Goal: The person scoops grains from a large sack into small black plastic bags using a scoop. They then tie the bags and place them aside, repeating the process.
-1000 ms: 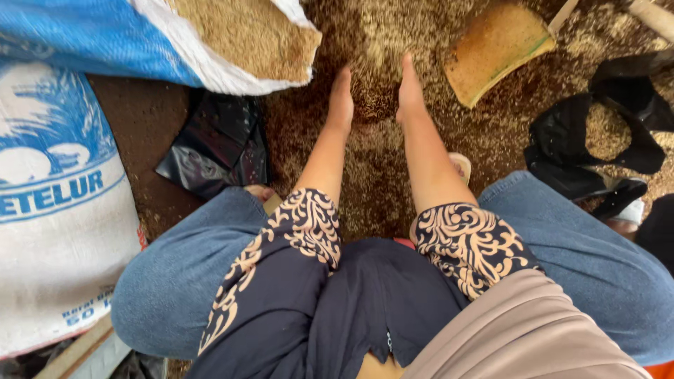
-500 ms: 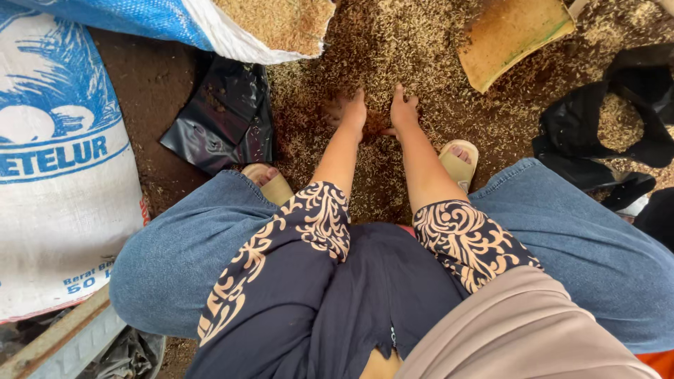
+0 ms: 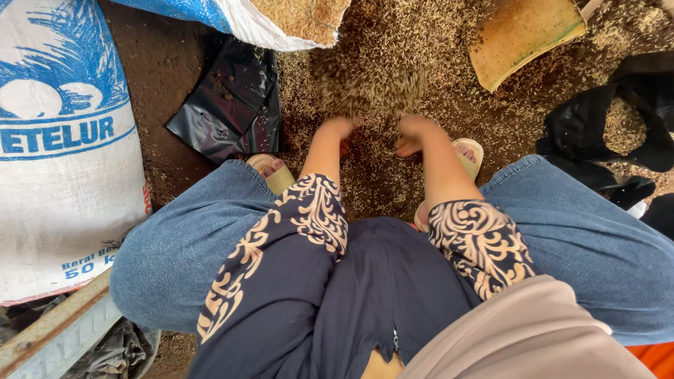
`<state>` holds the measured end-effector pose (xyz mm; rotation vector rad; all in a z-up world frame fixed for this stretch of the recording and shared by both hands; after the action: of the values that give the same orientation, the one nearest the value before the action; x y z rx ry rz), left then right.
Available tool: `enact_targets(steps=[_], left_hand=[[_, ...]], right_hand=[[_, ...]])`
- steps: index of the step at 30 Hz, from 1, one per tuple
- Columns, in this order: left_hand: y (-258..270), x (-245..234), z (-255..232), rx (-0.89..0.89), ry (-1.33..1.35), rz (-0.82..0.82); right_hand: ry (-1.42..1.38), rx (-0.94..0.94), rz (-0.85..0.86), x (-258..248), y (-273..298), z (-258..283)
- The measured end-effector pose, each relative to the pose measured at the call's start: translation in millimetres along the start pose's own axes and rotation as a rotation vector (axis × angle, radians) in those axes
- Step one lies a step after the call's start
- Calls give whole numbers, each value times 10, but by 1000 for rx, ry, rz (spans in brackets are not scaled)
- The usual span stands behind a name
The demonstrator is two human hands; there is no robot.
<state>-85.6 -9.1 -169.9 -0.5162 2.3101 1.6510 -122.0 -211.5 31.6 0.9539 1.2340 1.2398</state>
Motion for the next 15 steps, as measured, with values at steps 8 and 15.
enact_targets(steps=[8,15], left_hand=[[155,-210,-587,18,955,-86],[925,-1130,-936,222,652,-702]], right_hand=[[-825,-249,70,406,-207,246],[-262,-594,-283,-189,210,880]])
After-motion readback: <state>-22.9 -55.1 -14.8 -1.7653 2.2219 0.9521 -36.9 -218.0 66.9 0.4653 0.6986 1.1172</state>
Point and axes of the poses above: each hand's wrist, its own y-axis away from the middle knuckle, its own x-axis out of the palm, z = x × y, the point moved 1 cm from there along -y, towards the middle knuckle, and after that the axes turned 13 degrees about -y, right-handed, at the moved point
